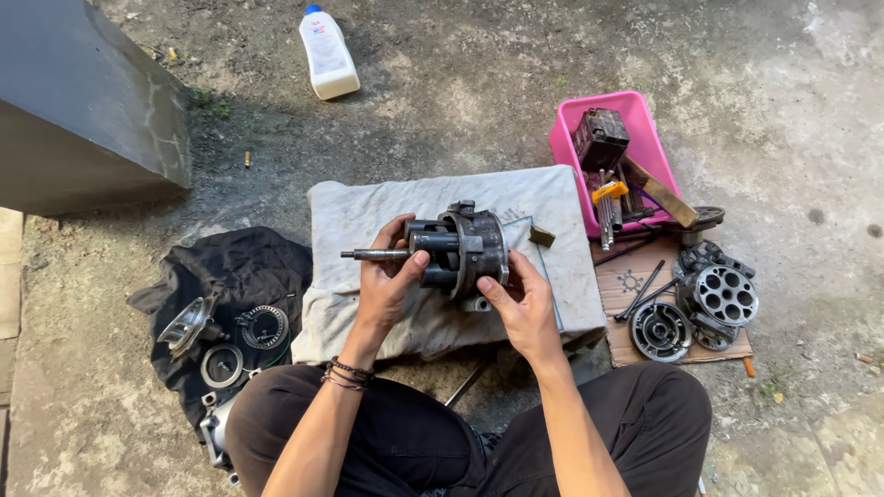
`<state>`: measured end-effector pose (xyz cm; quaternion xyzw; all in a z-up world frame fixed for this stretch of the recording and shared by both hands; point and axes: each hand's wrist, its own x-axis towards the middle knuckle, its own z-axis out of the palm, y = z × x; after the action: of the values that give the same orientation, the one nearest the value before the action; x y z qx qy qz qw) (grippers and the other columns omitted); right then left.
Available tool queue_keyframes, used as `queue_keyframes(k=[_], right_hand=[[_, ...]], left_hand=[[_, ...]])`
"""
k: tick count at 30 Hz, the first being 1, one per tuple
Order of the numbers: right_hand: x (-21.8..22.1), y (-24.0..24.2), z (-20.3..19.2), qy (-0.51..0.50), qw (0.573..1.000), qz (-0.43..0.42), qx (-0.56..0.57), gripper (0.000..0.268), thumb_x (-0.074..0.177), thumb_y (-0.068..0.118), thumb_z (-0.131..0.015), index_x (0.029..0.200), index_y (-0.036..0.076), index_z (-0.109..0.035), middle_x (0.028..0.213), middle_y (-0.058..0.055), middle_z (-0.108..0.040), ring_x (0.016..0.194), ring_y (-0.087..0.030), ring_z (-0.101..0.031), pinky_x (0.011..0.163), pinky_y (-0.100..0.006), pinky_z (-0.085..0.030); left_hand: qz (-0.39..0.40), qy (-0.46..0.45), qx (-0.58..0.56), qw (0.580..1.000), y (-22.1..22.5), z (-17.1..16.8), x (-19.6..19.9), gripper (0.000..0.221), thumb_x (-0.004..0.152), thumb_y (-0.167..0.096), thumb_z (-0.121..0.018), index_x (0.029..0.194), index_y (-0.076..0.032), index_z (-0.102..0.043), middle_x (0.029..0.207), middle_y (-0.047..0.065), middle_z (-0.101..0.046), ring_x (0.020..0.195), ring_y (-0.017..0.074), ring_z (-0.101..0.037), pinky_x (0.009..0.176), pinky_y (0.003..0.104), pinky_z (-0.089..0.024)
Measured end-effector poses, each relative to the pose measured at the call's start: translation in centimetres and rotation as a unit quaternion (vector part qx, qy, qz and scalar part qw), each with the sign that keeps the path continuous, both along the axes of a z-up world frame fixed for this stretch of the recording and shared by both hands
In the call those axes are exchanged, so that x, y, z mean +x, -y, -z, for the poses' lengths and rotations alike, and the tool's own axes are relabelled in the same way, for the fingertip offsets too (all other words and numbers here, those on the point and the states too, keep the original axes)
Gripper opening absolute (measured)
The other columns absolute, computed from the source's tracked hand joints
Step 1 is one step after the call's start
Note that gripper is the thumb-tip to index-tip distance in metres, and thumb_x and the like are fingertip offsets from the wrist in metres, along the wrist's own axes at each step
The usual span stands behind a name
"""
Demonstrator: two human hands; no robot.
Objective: Disassembling and cleaning a mechanical pump assembly on the floor
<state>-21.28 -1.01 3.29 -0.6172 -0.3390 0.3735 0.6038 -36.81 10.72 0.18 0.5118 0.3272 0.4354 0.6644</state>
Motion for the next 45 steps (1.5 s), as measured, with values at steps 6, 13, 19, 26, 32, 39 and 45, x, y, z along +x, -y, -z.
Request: queue_keyframes(k=[6,13,19,26,32,39,45], right_hand=[[-0.8,0.6,-0.1,-0.031,0.999,0.02,0.022,0.043,0.086,0.01,-0.08,0.127,0.003,-0.068,0.104,-0.012,-0.075,0.098,-0.015,-0.065,0.09,-0.037,-0.058],[-2.3,1.0,-0.1,-0.093,0.993,0.038,0.056,0.048,0.088,0.007,-0.076,0.133,0.0,-0.063,0.113,-0.014,-0.073,0.108,-0.018,-0.064,0.095,-0.039,-0.056],[-4.7,0.6,-1.3,-0.146,0.984,0.0,0.103,0.05,0.1,0.015,-0.06,0.148,0.003,-0.05,0.134,-0.015,-0.065,0.125,-0.021,-0.057,0.109,-0.043,-0.047],[-4.0,0.9,0.0,-0.072,0.994,-0.023,0.084,0.035,0.105,0.016,-0.051,0.136,0.0,-0.056,0.118,-0.015,-0.071,0.114,-0.017,-0.059,0.101,-0.043,-0.052],[-2.5,2.2,1.7,-0.061,0.996,0.06,-0.026,0.029,0.094,0.01,-0.069,0.122,0.001,-0.072,0.1,-0.013,-0.08,0.095,-0.01,-0.067,0.082,-0.029,-0.061],[-2.3,2.5,-2.1,-0.047,0.99,0.123,-0.057,0.029,0.089,0.009,-0.076,0.116,-0.001,-0.076,0.099,-0.021,-0.08,0.092,-0.014,-0.071,0.076,-0.03,-0.063],[-1.1,3.3,2.4,-0.112,0.986,0.099,-0.073,0.027,0.092,0.007,-0.072,0.119,0.001,-0.075,0.098,-0.017,-0.081,0.088,-0.014,-0.074,0.076,-0.029,-0.064]], left_hand=[[-0.007,0.011,0.045,0.999,0.4,0.2,0.0,0.074,0.075,-0.028,-0.088,0.137,-0.001,-0.059,0.128,0.018,-0.068,0.115,0.0238,-0.064,0.1,0.037,-0.052],[-0.012,0.024,0.095,0.995,1.5,-2.9,0.3,0.079,0.067,-0.015,-0.093,0.136,0.0,-0.057,0.131,0.017,-0.067,0.122,0.0225,-0.061,0.102,0.037,-0.05],[-0.042,0.062,0.1,0.992,1.5,-2.0,0.0,0.077,0.064,-0.01,-0.097,0.128,-0.002,-0.056,0.129,0.012,-0.065,0.126,0.0199,-0.059,0.106,0.03,-0.048],[-0.065,0.05,0.151,0.985,0.9,-1.7,0.3,0.06,0.068,-0.014,-0.095,0.112,-0.002,-0.057,0.119,0.015,-0.063,0.12,0.0232,-0.061,0.109,0.033,-0.044],[-0.07,0.051,0.173,0.981,0.7,-1.6,0.9,0.058,0.07,-0.018,-0.094,0.11,-0.002,-0.056,0.115,0.015,-0.063,0.118,0.0246,-0.063,0.111,0.034,-0.043],[-0.102,0.069,0.111,0.986,0.7,-1.8,2.3,0.049,0.074,-0.018,-0.089,0.108,-0.004,-0.055,0.111,0.012,-0.063,0.114,0.0212,-0.062,0.108,0.034,-0.043],[-0.092,0.005,0.083,0.992,1.6,-5.0,2.7,0.026,0.089,-0.023,-0.075,0.101,-0.003,-0.064,0.106,0.013,-0.066,0.113,0.0203,-0.061,0.108,0.037,-0.044]])
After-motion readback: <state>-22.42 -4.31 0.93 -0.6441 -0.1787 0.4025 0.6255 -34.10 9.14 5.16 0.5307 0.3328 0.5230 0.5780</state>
